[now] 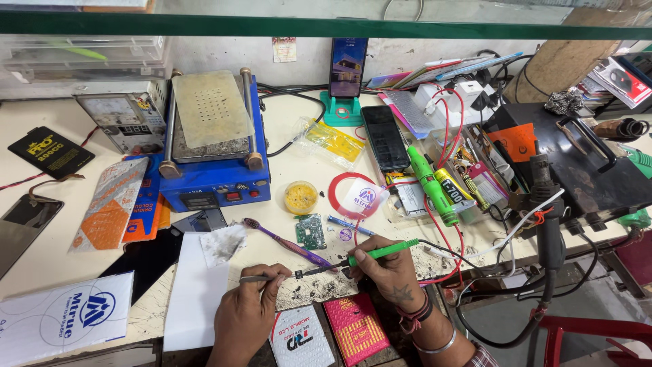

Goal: The person sits at a cluttered repair workbench, first handles a phone with a red wire, then uses tweezers in one hand and a soldering iron in the other to solder a small electronic component, repeatedly touching the iron to the part over the bench and finally reaching toward a circuit board and flux container.

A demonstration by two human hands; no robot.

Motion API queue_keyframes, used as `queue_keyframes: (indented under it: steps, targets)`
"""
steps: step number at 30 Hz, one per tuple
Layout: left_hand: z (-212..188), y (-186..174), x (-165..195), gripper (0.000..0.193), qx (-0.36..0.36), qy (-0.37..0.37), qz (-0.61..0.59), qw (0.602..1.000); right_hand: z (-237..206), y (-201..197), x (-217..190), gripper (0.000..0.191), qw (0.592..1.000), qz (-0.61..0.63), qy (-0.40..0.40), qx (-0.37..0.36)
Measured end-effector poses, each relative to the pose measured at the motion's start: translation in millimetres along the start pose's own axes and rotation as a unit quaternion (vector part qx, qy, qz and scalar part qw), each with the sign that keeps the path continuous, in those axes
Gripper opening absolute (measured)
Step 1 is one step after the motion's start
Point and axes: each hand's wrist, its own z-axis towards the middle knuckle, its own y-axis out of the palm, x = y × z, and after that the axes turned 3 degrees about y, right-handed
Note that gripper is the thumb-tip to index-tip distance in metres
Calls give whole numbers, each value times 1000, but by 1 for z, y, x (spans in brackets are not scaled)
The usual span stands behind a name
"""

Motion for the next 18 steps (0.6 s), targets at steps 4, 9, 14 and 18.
queue_keyframes:
  steps: [4, 9, 14, 18]
  targets:
    - [0, -1, 0, 22, -11, -10, 0, 1000, 0, 0, 0, 17, 1000, -7, 2, 2]
    - [1, -2, 1, 21, -5, -9, -8, 1000, 0, 0, -1, 17, 1000, 0, 5, 1]
    - [2, -2, 2, 20, -6, -10, -5, 1000, 1, 1, 0, 16, 1000, 3, 2, 3]
    - [1, -3, 2, 21, -1, -8, -6, 1000, 0, 0, 0, 16, 1000, 1, 2, 3]
